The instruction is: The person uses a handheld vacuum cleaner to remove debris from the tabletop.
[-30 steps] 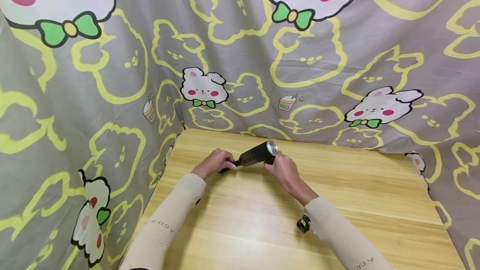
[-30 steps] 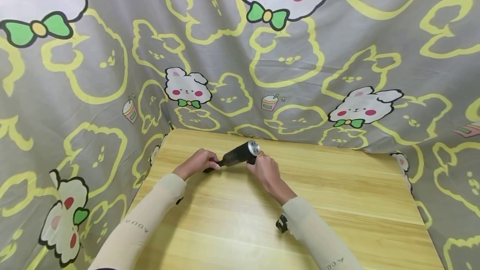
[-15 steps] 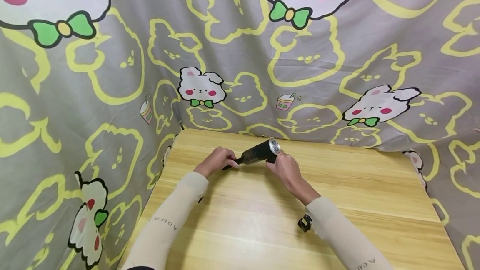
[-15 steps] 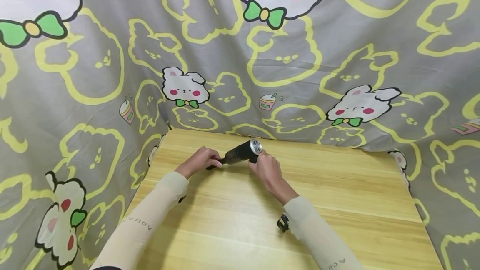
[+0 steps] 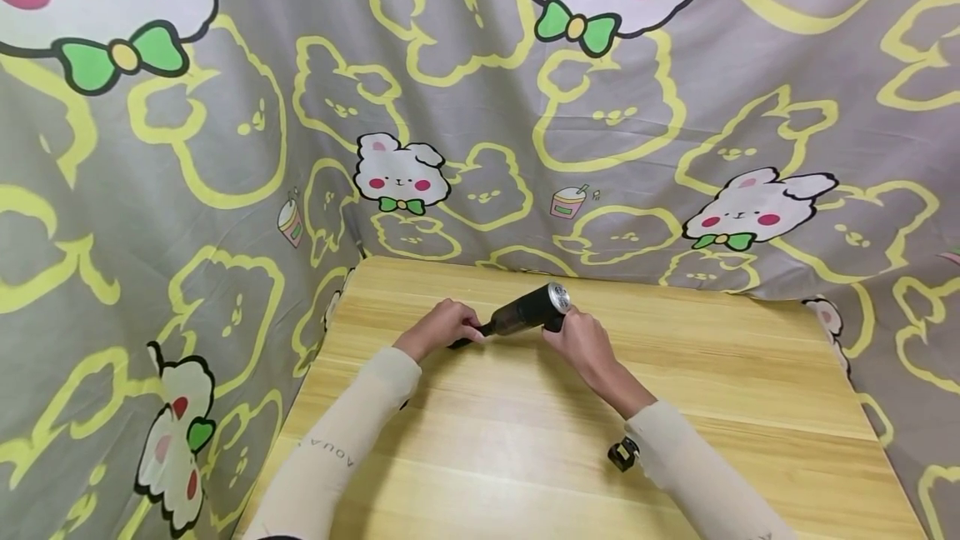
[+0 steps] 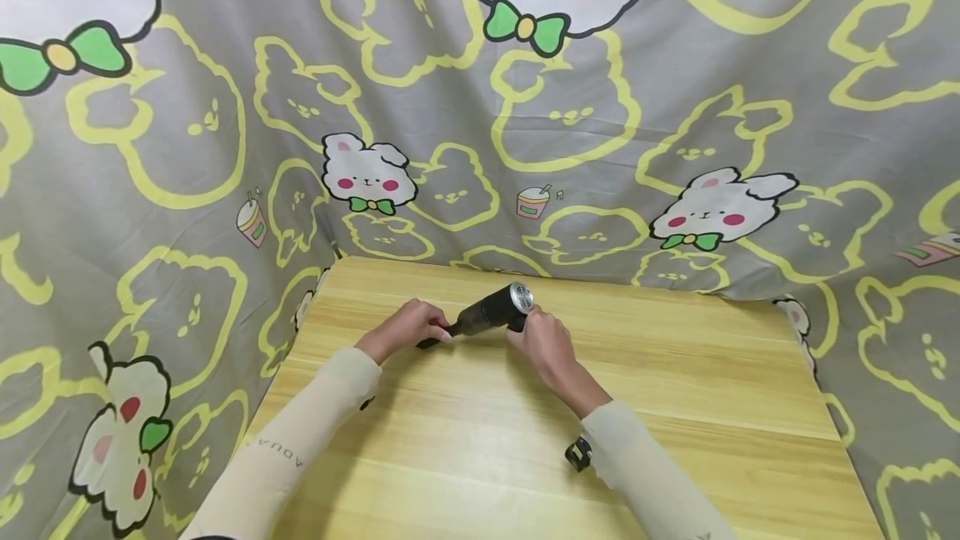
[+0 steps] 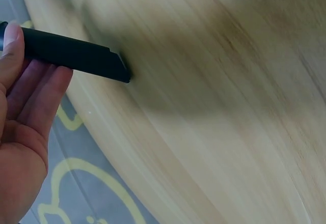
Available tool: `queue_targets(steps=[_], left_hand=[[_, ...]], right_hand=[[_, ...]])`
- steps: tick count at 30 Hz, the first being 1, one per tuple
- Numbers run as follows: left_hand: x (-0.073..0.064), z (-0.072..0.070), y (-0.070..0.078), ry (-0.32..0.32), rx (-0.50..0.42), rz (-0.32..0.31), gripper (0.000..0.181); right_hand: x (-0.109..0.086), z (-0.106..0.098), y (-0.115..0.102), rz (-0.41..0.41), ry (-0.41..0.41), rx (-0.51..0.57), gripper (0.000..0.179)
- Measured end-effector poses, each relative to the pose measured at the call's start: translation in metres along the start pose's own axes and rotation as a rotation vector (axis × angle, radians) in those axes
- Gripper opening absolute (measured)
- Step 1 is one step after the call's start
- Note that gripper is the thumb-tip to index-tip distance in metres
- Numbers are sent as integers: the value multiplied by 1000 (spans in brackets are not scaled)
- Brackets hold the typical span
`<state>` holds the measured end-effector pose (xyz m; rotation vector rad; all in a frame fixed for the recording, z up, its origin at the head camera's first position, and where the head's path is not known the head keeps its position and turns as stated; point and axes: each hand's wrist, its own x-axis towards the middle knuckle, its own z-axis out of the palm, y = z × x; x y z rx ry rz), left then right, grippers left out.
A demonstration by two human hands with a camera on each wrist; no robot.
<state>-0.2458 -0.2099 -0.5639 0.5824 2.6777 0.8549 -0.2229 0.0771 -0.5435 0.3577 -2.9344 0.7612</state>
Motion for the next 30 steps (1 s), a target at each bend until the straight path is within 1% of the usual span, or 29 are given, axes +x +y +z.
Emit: queue_targets(steps=[3,7,13,17,19,23,27,30], left_hand=[[-1,2,3,-4,3,14,12],[-2,7,6,1,20,42,13],[-2,16,12,38,117,88,20],[3,22,17,67,189,116,20],[7,26,20,80,240,126,20],[15,35,25,117,369,144,23],[22,45,30,185,490,168,22],[27,51,34,236,586,182,16]], right_hand=[[-3,0,5,2,-2,4,31],[-8,2,10,19,-19,35,31],[-16,8,18,75,-40,121,25],[-18,12,27,110,-33,156,26],[-18,14,31,135,-32,169,29],[-21,15,38,204,-56,223,30],[-23,18,43,257,-60,279,30],[-22,22,45,296,-53,326,30]])
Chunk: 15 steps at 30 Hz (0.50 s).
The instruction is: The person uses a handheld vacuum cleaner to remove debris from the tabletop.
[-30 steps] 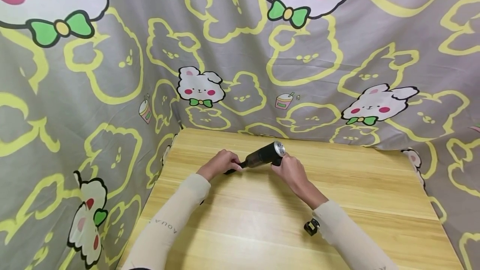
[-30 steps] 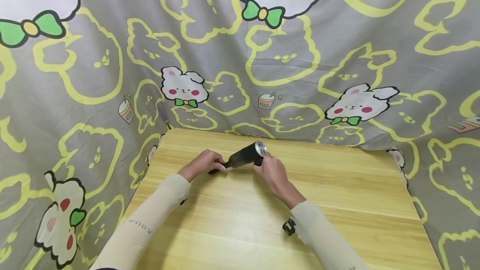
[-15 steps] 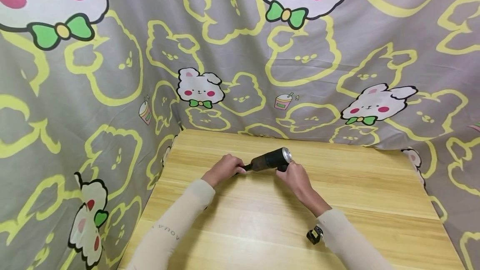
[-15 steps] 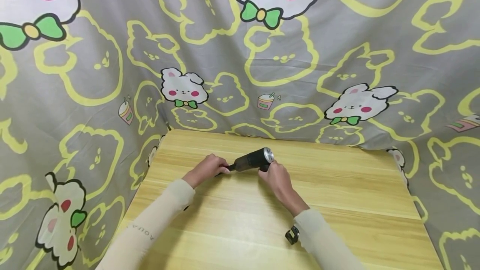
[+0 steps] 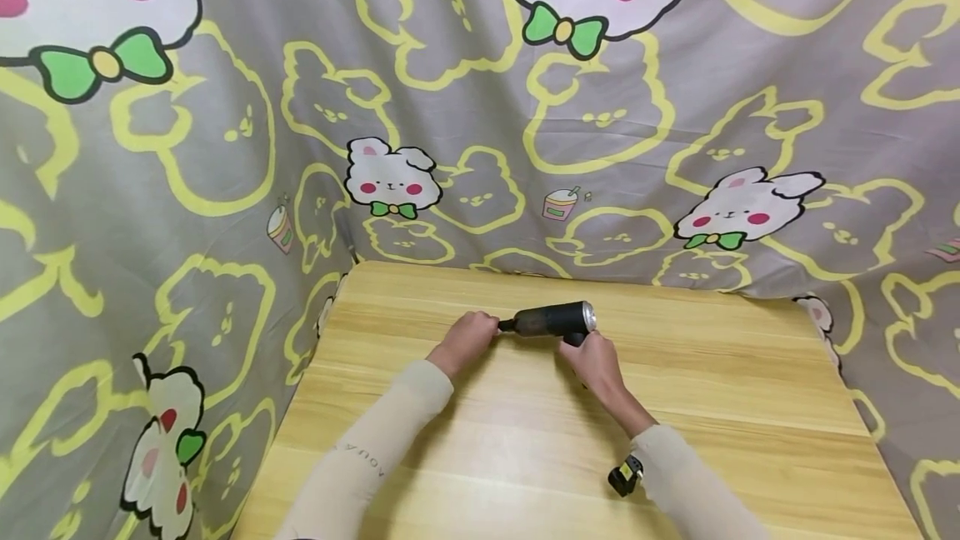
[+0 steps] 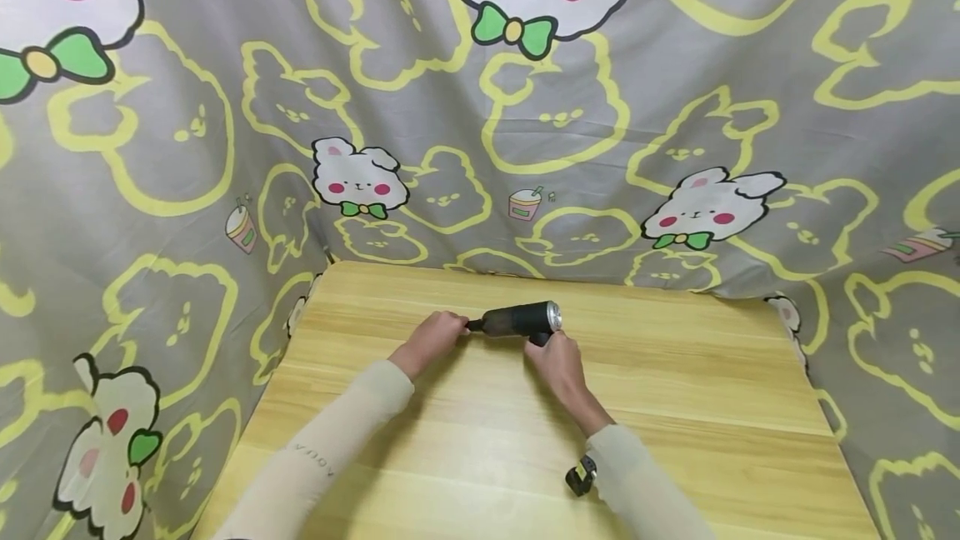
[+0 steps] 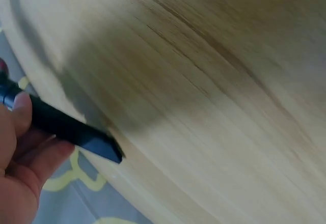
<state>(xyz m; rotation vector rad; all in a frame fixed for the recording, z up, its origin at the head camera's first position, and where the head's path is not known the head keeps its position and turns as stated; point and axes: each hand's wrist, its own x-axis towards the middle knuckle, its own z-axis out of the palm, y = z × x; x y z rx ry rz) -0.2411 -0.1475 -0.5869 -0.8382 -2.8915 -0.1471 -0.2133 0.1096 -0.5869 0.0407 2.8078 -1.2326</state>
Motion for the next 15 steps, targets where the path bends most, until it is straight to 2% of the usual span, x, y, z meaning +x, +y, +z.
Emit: queue_targets(steps=[4,11,15], left_hand=[[6,5,4,21,129,-4,12],[19,12,2,23,234,-48,8],[24,12,0,20,301,-53,9]], right_hand=[[4,5,1,56,2,46,29],[9,12,-3,106,0,137,28],[12,17,-6,118,18,139,30]])
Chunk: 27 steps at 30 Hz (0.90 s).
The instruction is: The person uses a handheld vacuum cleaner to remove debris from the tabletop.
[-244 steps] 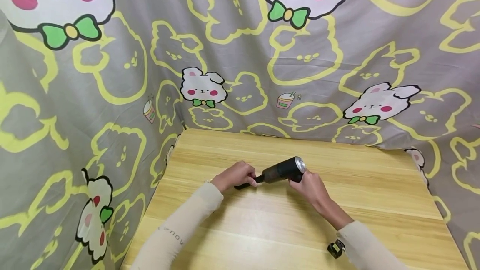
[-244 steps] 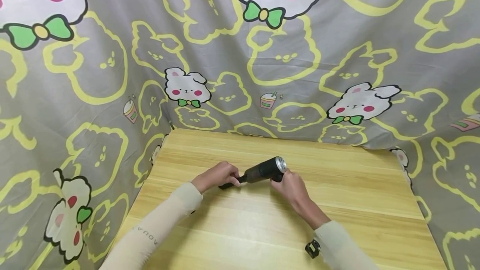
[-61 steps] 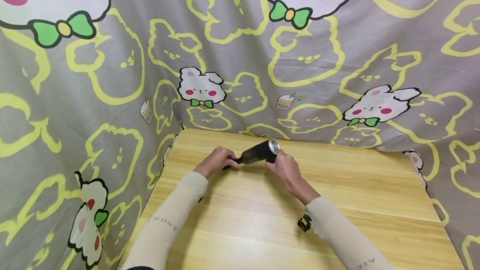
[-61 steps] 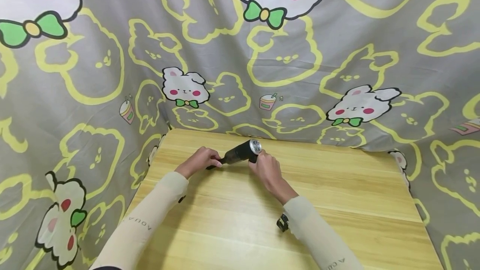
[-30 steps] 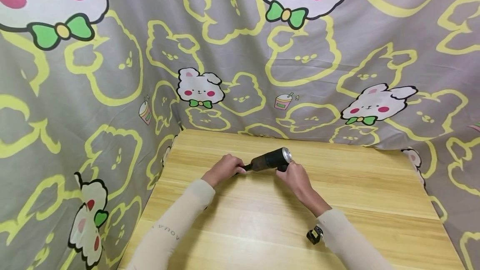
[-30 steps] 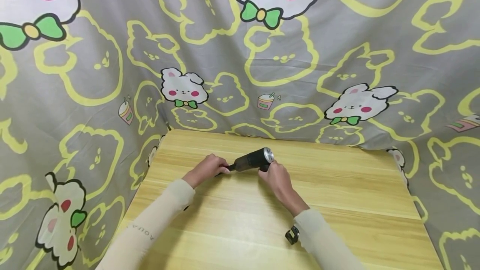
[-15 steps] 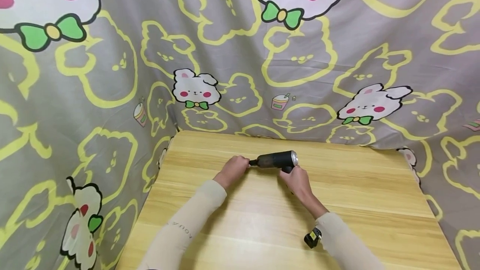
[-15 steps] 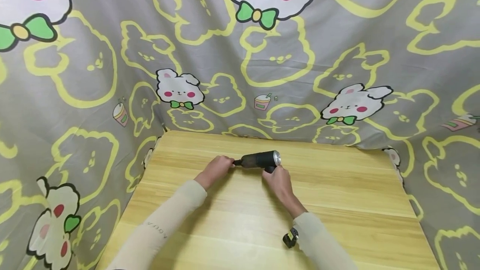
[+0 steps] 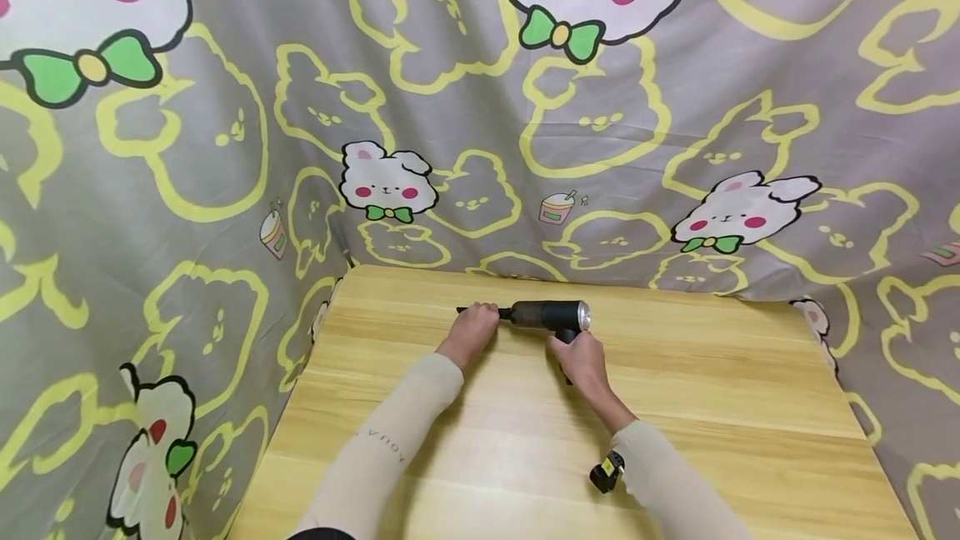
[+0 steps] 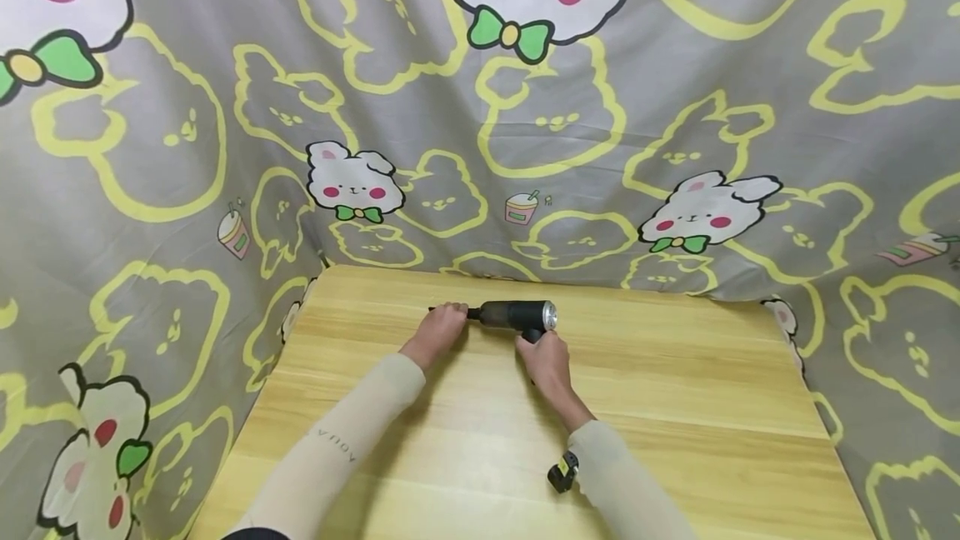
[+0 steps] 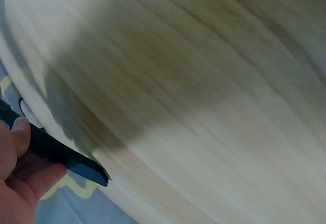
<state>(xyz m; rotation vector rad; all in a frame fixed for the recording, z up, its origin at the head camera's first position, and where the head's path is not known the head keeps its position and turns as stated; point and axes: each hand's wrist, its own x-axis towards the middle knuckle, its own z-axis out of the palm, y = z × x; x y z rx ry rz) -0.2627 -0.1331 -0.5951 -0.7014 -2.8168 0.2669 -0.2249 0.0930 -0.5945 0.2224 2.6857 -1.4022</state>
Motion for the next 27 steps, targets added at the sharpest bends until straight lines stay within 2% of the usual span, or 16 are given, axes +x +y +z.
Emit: queue_targets(steps=[5,12,18,23,27], left_hand=[[8,1,3,4,59,-22,10],[20,6,2,-7,10,-42,12],[24,7,-2,-28,7,-60,14],[26,3,-3,-38,25,-50,13],[26,2,-2,-61,-8,-51,14]], right_hand=[[2,2,-1,-8,30,-8,33],[6,1,-4,-15,56,-18,33],[10,4,-8,-25,86,-54,34],[14,5,-8,-5,83,-53,34],[16,3,-5,7,86,-59,35]])
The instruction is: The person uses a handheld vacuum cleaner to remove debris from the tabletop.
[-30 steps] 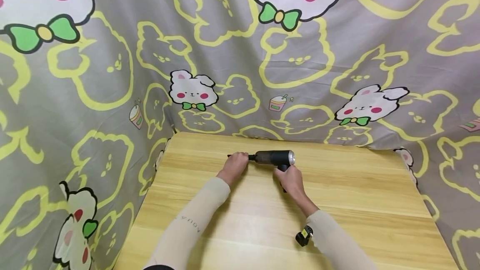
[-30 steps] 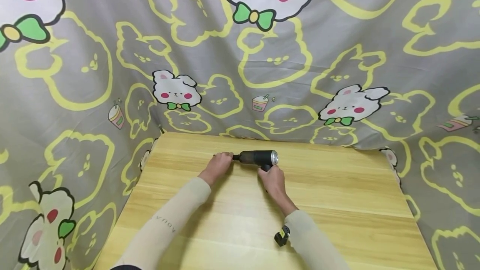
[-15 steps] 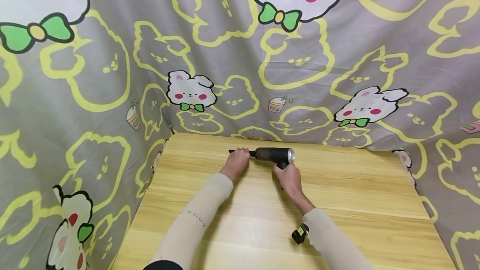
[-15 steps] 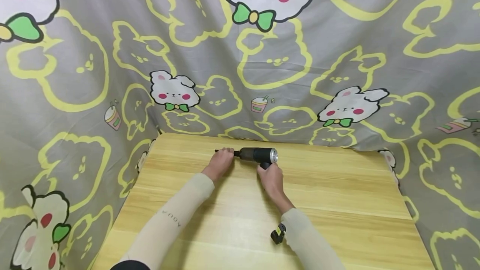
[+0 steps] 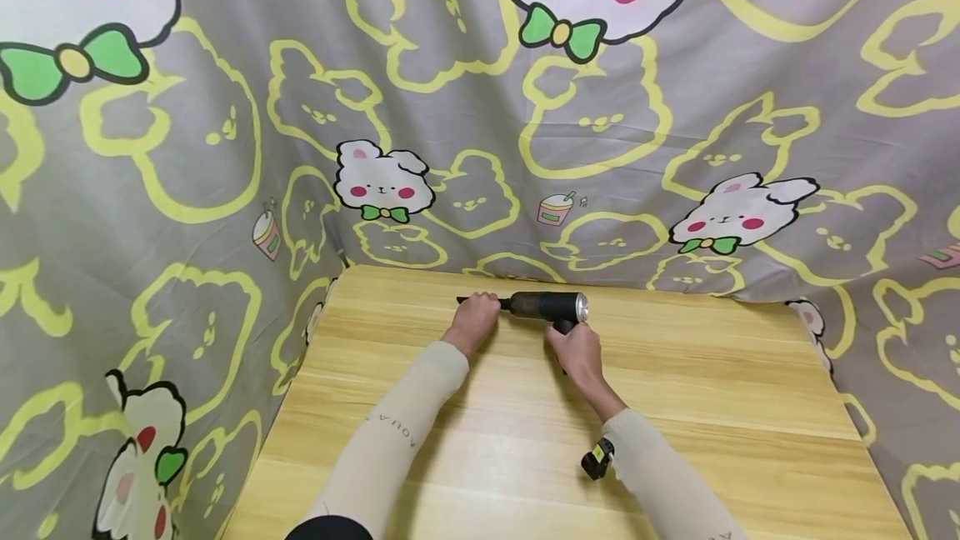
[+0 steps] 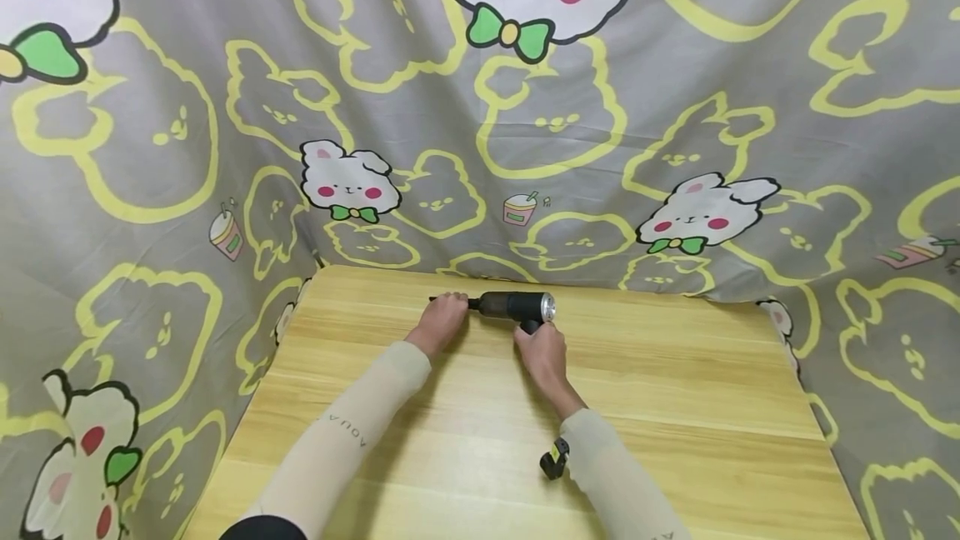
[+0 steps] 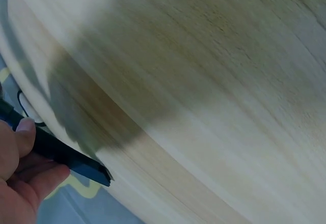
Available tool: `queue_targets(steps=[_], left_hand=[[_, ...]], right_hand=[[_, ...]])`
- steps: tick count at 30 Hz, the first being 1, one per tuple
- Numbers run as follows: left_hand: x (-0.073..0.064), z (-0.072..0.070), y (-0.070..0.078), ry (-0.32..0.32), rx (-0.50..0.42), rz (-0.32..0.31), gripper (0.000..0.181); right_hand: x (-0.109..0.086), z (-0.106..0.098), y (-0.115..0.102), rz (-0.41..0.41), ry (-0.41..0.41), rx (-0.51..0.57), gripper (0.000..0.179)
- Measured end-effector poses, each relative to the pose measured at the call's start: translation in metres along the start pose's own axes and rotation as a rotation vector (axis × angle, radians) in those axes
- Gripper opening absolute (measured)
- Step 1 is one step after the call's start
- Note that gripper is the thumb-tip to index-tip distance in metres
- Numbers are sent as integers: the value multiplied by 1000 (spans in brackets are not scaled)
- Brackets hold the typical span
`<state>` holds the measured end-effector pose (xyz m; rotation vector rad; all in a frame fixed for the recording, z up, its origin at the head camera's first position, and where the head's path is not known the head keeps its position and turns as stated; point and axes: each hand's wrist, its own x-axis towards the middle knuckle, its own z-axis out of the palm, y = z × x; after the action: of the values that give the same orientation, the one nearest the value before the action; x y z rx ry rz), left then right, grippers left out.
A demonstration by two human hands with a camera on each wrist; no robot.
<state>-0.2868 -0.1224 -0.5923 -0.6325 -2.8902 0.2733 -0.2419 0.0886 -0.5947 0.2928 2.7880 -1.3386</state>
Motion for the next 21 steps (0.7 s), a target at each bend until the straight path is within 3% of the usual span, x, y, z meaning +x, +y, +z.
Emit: queue_targets(steps=[4,10,16,21], left_hand=[[-3,-1,0,-10,-37,10,12],[-13,-2,4,7,20,52,8],[-26,1,11,35,59,112,7],[-40,1,15,94,110,167,10]], right_hand=[[1,-2,3,10,-12,-19,36],[-2,-9,11,9,-38,-50,36],[-12,-13,27,14,-59,-163,41],[-22,-20,31,-44,-36,-272,46]])
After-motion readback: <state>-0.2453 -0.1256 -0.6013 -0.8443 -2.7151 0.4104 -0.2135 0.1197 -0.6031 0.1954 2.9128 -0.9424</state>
